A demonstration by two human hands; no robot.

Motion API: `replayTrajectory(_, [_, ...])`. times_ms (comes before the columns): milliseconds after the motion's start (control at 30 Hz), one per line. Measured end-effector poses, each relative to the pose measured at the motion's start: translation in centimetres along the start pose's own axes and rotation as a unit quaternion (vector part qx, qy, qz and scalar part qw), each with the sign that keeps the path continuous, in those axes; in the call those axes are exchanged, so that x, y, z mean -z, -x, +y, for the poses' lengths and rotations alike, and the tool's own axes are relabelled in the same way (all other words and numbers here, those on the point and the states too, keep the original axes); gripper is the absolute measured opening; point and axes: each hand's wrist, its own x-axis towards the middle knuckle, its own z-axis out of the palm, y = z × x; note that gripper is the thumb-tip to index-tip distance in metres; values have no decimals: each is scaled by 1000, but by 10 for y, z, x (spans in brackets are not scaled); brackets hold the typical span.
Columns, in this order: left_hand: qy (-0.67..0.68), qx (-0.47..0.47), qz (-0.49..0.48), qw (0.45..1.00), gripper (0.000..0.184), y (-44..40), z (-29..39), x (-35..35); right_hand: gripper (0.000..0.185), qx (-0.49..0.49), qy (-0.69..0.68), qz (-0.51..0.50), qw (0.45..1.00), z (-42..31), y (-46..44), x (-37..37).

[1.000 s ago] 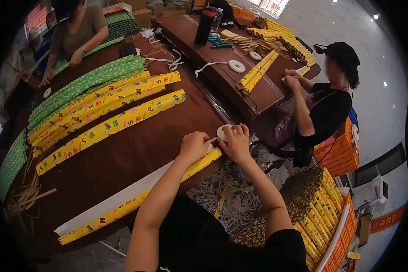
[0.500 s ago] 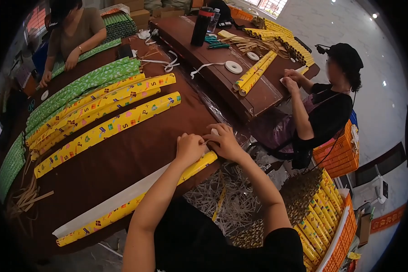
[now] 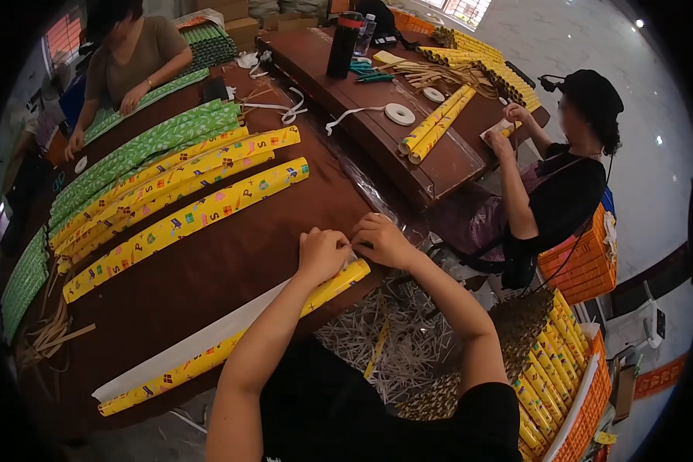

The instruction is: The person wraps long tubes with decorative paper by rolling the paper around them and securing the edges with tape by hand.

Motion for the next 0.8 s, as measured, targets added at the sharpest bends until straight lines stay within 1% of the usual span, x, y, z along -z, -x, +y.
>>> replayTrajectory(167, [-1, 21, -6, 1000, 13, -2, 0, -1, 15, -1, -12, 40, 999, -3, 8, -9])
replayTrajectory(233, [13, 30, -10, 999, 14, -2, 0, -1, 16, 1, 9, 73, 997, -5, 12, -13])
replayTrajectory(333, [15, 29, -7, 999, 14, -3, -3, -3, 16, -11, 6, 95, 995, -7, 17, -19])
replayTrajectory(467, [16, 36, -12, 999, 14, -4, -1, -3, 17, -5, 24, 108, 994, -9, 20, -22])
replayTrajectory(567, [16, 42, -9, 999, 15, -5, -2, -3, 13, -2, 44, 116, 992, -9, 23, -25])
replayTrajectory(733, [29, 41, -18, 999, 16, -3, 0, 0, 16, -15, -14, 131, 991, -5, 24, -26])
replayTrajectory(800, [27, 41, -21, 999, 15, -3, 0, 0, 14, -26, -35, 131, 990, -6, 23, -25])
